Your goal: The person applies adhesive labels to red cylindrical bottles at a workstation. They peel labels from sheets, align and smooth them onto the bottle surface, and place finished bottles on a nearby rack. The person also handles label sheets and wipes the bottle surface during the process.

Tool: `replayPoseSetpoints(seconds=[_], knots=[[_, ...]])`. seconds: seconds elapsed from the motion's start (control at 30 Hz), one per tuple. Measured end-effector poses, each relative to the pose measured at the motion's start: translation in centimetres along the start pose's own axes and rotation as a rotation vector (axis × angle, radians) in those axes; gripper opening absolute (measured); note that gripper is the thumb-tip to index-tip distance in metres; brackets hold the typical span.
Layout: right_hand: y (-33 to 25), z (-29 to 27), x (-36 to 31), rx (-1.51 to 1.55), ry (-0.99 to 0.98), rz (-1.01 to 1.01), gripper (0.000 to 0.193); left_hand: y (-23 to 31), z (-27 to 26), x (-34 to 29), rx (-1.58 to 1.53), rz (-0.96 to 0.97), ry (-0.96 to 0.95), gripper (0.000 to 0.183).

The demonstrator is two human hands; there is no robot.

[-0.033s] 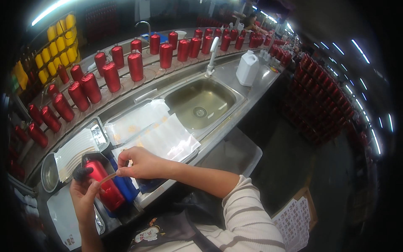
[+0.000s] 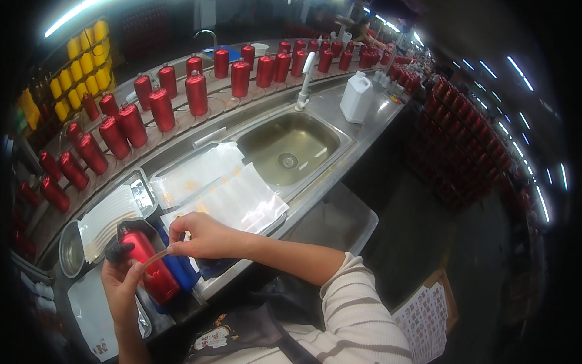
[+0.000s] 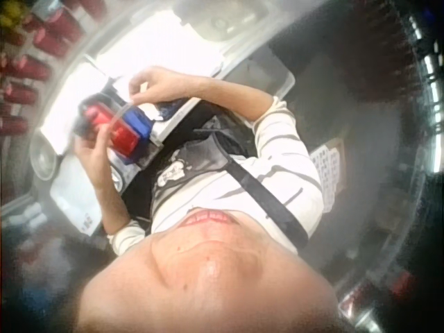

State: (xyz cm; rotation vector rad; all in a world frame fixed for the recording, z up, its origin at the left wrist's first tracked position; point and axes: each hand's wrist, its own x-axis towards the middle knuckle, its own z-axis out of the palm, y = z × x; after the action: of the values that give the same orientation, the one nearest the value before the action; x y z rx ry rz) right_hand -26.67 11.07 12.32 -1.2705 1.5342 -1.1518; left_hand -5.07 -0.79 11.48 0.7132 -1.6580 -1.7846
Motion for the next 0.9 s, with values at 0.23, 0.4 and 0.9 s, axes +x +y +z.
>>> replayPoseSetpoints(seconds=[0.23, 0.4, 0.9], knots=[[0.3, 0.9, -0.8, -0.08, -0.033, -0.052, 0.023, -0.9, -0.5, -1.4, -0.012, 0.007, 0.007, 0.033], [1.3, 1.6, -1.1, -0.08, -0.039, -0.095, 0.026, -1.4, -0.3, -2.3, -0.019, -0.042, 0.036, 0.033], [3.1, 8.3, -1.3, -0.139, -0.084, 0.177, 0.017, -6.2, -3.7, -8.7, -0.03, -0.179, 0.159, 0.04]])
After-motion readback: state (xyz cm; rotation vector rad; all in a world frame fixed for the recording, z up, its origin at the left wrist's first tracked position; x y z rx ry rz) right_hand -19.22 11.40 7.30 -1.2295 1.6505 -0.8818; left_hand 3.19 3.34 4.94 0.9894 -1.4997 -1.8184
